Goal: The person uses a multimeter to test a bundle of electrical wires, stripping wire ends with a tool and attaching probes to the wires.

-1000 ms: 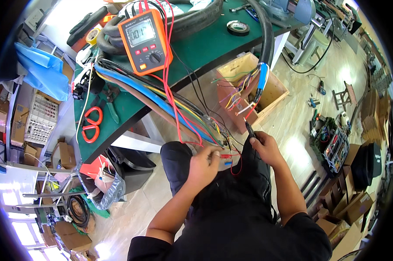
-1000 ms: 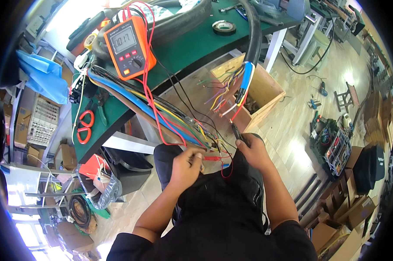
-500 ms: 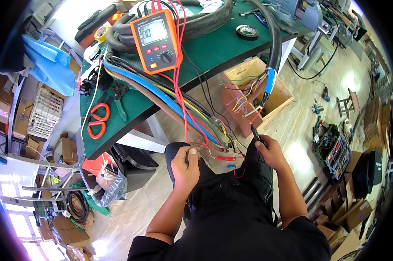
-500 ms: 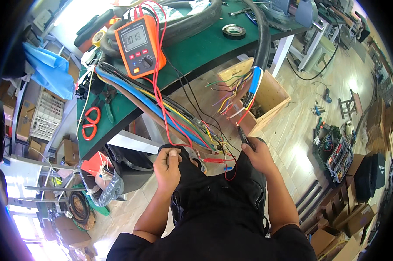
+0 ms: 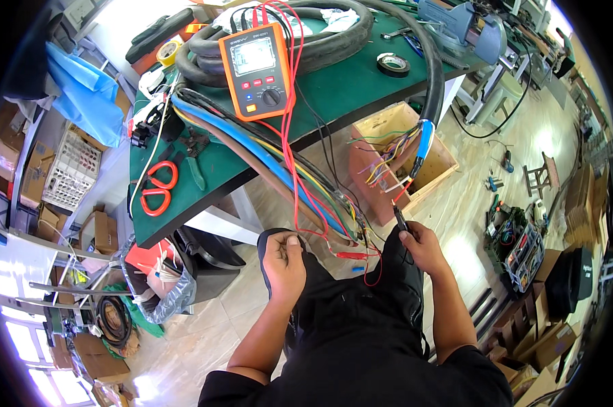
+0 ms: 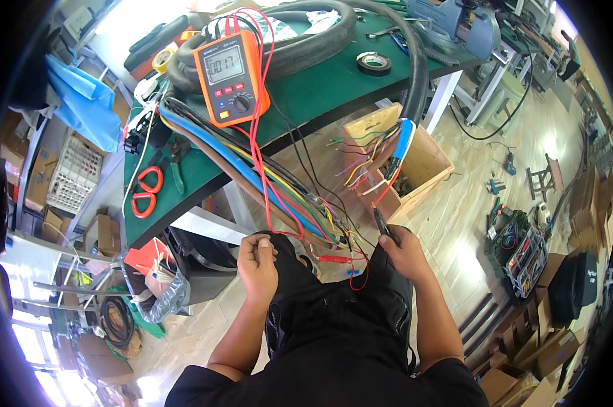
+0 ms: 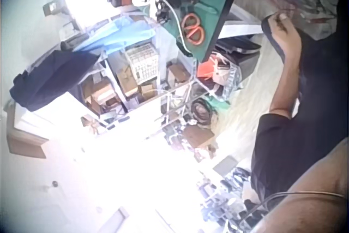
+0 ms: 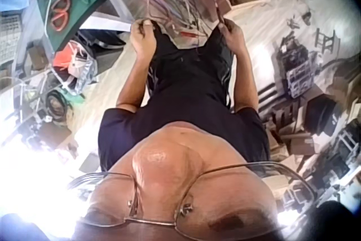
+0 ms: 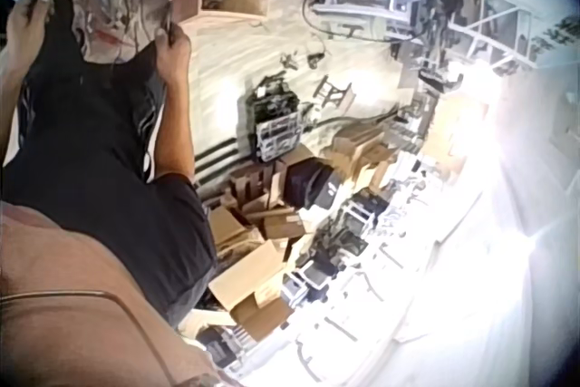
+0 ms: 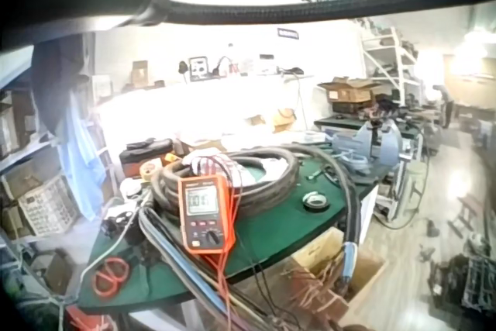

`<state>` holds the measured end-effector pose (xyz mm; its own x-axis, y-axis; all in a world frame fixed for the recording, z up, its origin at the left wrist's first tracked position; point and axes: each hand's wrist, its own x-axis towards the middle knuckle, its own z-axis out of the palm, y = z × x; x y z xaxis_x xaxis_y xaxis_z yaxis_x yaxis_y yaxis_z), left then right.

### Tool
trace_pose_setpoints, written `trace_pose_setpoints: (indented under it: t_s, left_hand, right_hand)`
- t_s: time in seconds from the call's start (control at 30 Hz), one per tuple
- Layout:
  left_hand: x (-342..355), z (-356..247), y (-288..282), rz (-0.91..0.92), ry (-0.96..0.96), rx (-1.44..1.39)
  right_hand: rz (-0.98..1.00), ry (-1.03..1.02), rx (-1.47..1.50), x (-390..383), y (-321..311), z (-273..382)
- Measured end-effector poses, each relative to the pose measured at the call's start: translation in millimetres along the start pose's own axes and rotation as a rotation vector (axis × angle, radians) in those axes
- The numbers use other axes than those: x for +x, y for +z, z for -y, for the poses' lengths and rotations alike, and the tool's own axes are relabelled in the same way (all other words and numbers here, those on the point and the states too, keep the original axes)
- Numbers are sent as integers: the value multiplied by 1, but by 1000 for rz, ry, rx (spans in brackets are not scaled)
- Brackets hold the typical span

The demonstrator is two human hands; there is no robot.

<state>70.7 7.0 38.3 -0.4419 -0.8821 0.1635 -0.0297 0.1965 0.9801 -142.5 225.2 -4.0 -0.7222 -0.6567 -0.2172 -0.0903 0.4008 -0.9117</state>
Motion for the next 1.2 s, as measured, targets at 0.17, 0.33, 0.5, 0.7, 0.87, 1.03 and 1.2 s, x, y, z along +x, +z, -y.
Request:
trace_pose_setpoints:
  t_s: [0.17,0.33,0.5,0.7,0.87,1.03,1.2]
  left_hand:
    - [3,-5,0,14,-69,-37]
    - [4,0,-2,11,-79,-12]
    - [4,6,-3,5,-82,-38]
    - [4,13,-4,24,-95,-31]
    - [3,10,-7,23,-129,-4]
    - [49,-44,-41,-216,406,271]
    - [198,-119,-116,-473,610,529]
  right_hand:
    - [-18,-6,17,-1,2,2]
    - [6,5,53,-2,2,5]
    - [0,-16,92,-2,3,8]
    - [-4,6,56,-2,3,13]
    - [-5,12,57,0,6,16]
    - [-6,26,88,0,5,12]
    - [-1,61,92,-1,0,8]
